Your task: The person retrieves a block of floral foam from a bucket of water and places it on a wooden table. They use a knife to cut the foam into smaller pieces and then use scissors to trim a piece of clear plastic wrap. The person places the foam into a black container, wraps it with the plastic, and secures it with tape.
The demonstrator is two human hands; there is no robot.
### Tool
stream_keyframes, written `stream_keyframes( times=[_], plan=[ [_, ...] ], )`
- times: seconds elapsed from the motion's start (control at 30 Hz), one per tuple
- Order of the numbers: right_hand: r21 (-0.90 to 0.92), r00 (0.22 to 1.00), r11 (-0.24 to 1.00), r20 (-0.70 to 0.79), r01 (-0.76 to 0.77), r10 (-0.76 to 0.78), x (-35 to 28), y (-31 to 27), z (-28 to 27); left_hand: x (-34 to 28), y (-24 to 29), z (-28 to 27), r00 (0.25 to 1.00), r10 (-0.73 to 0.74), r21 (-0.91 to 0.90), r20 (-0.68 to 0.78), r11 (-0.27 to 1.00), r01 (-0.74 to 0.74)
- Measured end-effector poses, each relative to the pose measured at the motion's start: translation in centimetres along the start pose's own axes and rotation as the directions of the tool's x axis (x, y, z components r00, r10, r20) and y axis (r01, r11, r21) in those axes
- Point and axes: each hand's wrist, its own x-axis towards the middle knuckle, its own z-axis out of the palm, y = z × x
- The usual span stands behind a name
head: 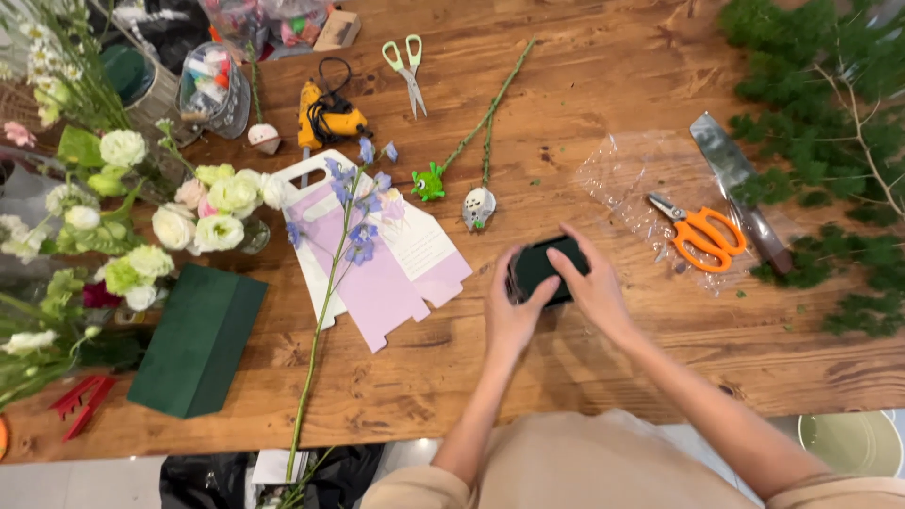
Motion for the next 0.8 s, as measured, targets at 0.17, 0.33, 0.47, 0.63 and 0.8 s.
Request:
stream_keyframes(
  times=[0.17, 0.33, 0.47, 0.63, 0.8],
  plan=[
    [0.496, 0.981, 0.847, 0.108, -0.191, 0.158, 0.3, -1.3, -3.3, -1.1, 1.8, -4.4, 0.989, -0.139, -0.61, 0.047, 0.78, 0.139],
    [0.658, 0.977, 0.733, 0.013, -0.169, 0.213, 1.4, 4.1, -3.4, -3.3, 2.3, -6.4, 0.986, -0.16, -0.442, 0.043, 0.882, 0.162],
    [0.514, 0.964, 0.815, 0.139, -0.267, 0.227, 1.9, 3.8, -1.3, -2.4, 1.4, -3.1, 0.977, -0.157, -0.527, 0.147, 0.823, 0.211],
    [0.484, 0.866, 0.722, 0.346, -0.495, 0.362, 3.9, 0.8, -0.7, 0.1, 1.9, -0.9, 0.966, -0.213, -0.535, 0.144, 0.805, 0.257],
    [-0.143, 0.888, 0.909, 0.199, -0.391, 0.413, 1.3, -9.7, -0.6, 2.9, -0.3, 1.0, 0.957, -0.289, -0.236, -0.035, 0.933, 0.273]
  ],
)
